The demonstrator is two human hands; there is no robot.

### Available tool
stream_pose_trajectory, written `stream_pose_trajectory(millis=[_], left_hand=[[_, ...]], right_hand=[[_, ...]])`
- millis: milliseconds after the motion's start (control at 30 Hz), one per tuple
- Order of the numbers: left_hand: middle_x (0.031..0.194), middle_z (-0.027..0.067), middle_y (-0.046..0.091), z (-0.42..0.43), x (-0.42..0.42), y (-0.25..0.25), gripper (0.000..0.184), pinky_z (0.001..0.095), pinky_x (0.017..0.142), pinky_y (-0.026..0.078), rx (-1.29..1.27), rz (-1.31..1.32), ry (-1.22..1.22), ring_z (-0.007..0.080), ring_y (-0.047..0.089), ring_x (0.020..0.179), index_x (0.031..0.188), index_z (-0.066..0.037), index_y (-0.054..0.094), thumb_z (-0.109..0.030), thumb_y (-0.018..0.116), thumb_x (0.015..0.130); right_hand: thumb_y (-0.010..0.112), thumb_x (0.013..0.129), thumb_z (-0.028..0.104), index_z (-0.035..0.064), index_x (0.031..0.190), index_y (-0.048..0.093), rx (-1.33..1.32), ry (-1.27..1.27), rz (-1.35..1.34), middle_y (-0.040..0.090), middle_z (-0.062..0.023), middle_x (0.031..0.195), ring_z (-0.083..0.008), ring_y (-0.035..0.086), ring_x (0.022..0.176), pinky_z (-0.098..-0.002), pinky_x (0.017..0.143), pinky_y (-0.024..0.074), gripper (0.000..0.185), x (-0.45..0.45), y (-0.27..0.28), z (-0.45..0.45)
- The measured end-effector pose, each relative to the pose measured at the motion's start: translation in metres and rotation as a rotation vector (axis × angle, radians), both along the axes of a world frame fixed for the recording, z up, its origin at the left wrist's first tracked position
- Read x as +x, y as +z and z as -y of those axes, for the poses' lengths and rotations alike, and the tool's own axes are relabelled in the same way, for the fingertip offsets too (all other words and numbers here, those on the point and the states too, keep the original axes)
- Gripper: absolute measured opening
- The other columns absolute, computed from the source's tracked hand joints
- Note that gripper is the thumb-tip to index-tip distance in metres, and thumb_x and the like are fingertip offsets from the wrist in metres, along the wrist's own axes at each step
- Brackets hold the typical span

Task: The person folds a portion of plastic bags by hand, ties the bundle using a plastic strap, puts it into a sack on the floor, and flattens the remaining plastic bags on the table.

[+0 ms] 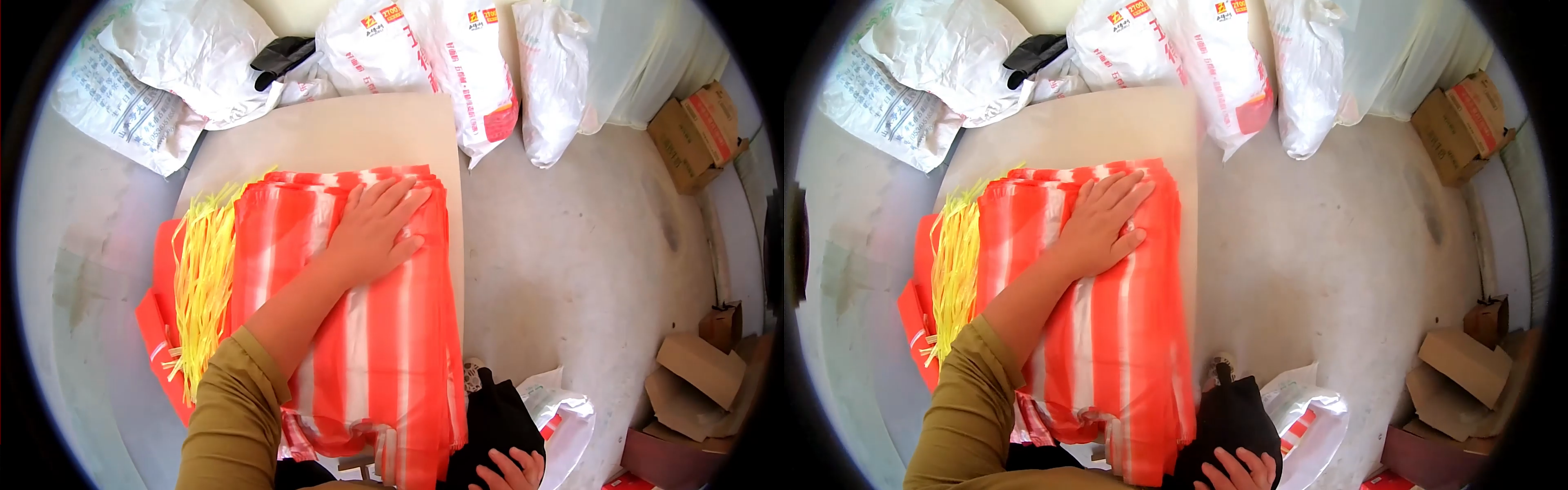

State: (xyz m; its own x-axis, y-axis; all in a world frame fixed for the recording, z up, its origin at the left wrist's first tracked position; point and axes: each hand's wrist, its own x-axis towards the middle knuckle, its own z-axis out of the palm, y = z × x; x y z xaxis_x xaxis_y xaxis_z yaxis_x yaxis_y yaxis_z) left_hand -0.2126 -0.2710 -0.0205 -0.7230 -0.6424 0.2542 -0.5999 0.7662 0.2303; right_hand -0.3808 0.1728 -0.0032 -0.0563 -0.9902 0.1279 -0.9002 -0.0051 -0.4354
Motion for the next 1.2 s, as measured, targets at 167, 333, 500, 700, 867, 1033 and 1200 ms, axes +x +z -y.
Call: stream_pose_trajectory(millis=[167, 333, 500, 700, 867, 1033, 1200], left_hand=[[0.165, 0.012, 0.039, 0.008, 0.0, -0.004, 0.068, 0.0563, 0.123, 0.024, 0.047, -0.029, -0.02, 0.0346, 0.035, 0.151, 0.158, -0.014, 0.045, -0.034, 0.062, 0.096], [0.166, 0.013, 0.037, 0.005, 0.002, -0.005, 0.071, 0.0586, 0.123, 0.024, 0.053, -0.039, 0.003, 0.0355, 0.034, 0.152, 0.16, -0.014, 0.042, -0.035, 0.063, 0.095], [0.167, 0.0145, 0.036, 0.001, 0.0, -0.002, 0.073, 0.0601, 0.123, 0.023, 0.026, -0.011, 0.002, 0.0383, 0.031, 0.153, 0.161, -0.016, 0.04, -0.037, 0.064, 0.096], [0.173, 0.0143, 0.026, -0.019, 0.004, 0.029, 0.078, 0.0601, 0.127, 0.017, 0.004, 0.108, 0.069, 0.0383, 0.019, 0.16, 0.164, -0.019, 0.035, -0.041, 0.065, 0.096], [0.176, 0.0126, 0.019, -0.052, 0.037, 0.06, 0.08, 0.0595, 0.129, 0.013, 0.034, 0.146, 0.172, 0.037, 0.011, 0.163, 0.166, -0.02, 0.033, -0.042, 0.066, 0.096], [0.175, 0.011, 0.02, -0.045, 0.102, 0.048, 0.081, 0.0627, 0.128, 0.016, -0.102, 0.353, 0.3, 0.0372, 0.014, 0.162, 0.164, -0.02, 0.036, -0.041, 0.069, 0.094], [0.171, 0.013, 0.031, -0.011, 0.137, 0.039, 0.07, 0.0674, 0.124, 0.018, -0.198, 0.233, 0.367, 0.0393, 0.024, 0.158, 0.158, -0.022, 0.047, -0.041, 0.068, 0.094]], right_hand=[[0.072, 0.092, 0.038, 0.0172, 0.112, 0.077, -0.007, 0.0, -0.015, 0.068, -0.0066, 0.137, -0.0332, 0.055, 0.132, -0.0568, 0.114, 0.0354, 0.029, 0.002, -0.002, 0.001], [0.071, 0.092, 0.037, 0.017, 0.113, 0.076, -0.026, -0.004, 0.004, 0.068, -0.0068, 0.138, -0.0334, 0.055, 0.132, -0.0568, 0.115, 0.0349, 0.029, 0.003, 0.0, 0.003], [0.073, 0.09, 0.032, 0.0157, 0.114, 0.075, -0.036, -0.017, 0.031, 0.066, -0.0078, 0.139, -0.0342, 0.054, 0.134, -0.0569, 0.115, 0.0342, 0.029, 0.005, 0.009, 0.005], [0.075, 0.087, 0.028, 0.0139, 0.116, 0.074, -0.04, -0.02, 0.031, 0.064, -0.0085, 0.142, -0.0353, 0.052, 0.135, -0.0573, 0.116, 0.0332, 0.033, 0.009, 0.015, 0.0], [0.075, 0.087, 0.027, 0.0137, 0.117, 0.073, -0.05, -0.029, 0.034, 0.064, -0.009, 0.142, -0.0356, 0.052, 0.136, -0.0571, 0.116, 0.0331, 0.033, 0.011, 0.019, -0.003], [0.075, 0.087, 0.027, 0.0135, 0.117, 0.073, -0.064, -0.01, 0.043, 0.064, -0.0092, 0.142, -0.0362, 0.052, 0.135, -0.0568, 0.114, 0.034, 0.033, 0.01, 0.018, 0.001], [0.074, 0.088, 0.028, 0.014, 0.116, 0.073, -0.046, -0.006, 0.032, 0.065, -0.0089, 0.142, -0.036, 0.053, 0.134, -0.0567, 0.114, 0.0345, 0.032, 0.009, 0.015, 0.005]])
